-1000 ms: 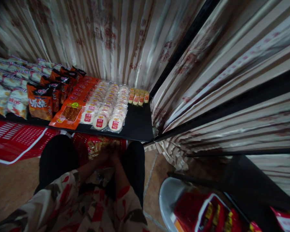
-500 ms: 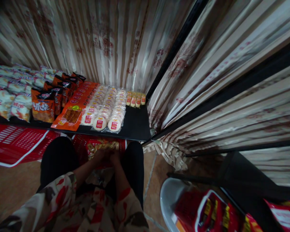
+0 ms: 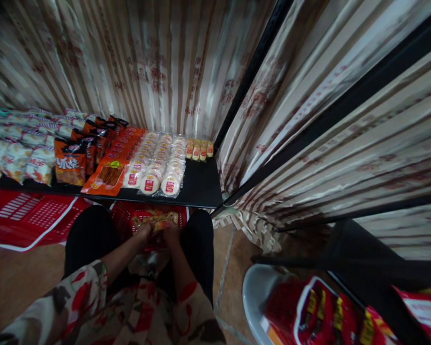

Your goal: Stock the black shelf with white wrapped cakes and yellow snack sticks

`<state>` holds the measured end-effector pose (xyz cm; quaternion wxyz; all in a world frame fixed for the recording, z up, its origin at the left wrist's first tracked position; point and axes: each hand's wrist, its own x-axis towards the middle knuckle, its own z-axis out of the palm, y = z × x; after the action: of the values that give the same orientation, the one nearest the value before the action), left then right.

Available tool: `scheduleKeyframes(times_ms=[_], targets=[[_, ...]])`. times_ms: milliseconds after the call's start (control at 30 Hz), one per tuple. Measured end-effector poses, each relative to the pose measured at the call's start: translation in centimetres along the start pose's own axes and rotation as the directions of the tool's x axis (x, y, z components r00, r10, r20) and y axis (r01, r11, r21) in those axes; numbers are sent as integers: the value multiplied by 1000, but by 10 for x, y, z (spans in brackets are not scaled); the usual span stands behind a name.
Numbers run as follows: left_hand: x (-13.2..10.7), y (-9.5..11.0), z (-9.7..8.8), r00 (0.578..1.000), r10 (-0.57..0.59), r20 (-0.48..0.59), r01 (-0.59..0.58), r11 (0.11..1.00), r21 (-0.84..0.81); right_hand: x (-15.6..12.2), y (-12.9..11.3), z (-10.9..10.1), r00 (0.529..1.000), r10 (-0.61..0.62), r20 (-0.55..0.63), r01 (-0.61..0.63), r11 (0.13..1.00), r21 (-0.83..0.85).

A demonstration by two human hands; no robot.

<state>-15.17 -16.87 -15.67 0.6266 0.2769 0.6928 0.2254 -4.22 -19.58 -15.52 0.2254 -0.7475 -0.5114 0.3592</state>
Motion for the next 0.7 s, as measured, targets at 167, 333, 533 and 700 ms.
scheduleKeyframes(times_ms=[167,333,533,700], targets=[[-7,8,-5,999,-35,-19,32,994,-104,-7,-9,-5,998,-32,-47,28,997,-77],[-18,19,-11,1000,4,-16,-6,995,-104,-16,-20,-16,993,-105,-58,96,985,-144],[-27,33,-15,998,61,16,-60,998,-29,-31,-39,-37,987,-160,-9,149,936,-320],[-29,40,-15,992,116,44,-117,993,28,-36,-41,-52,963,-268,-20,241,896,-373]])
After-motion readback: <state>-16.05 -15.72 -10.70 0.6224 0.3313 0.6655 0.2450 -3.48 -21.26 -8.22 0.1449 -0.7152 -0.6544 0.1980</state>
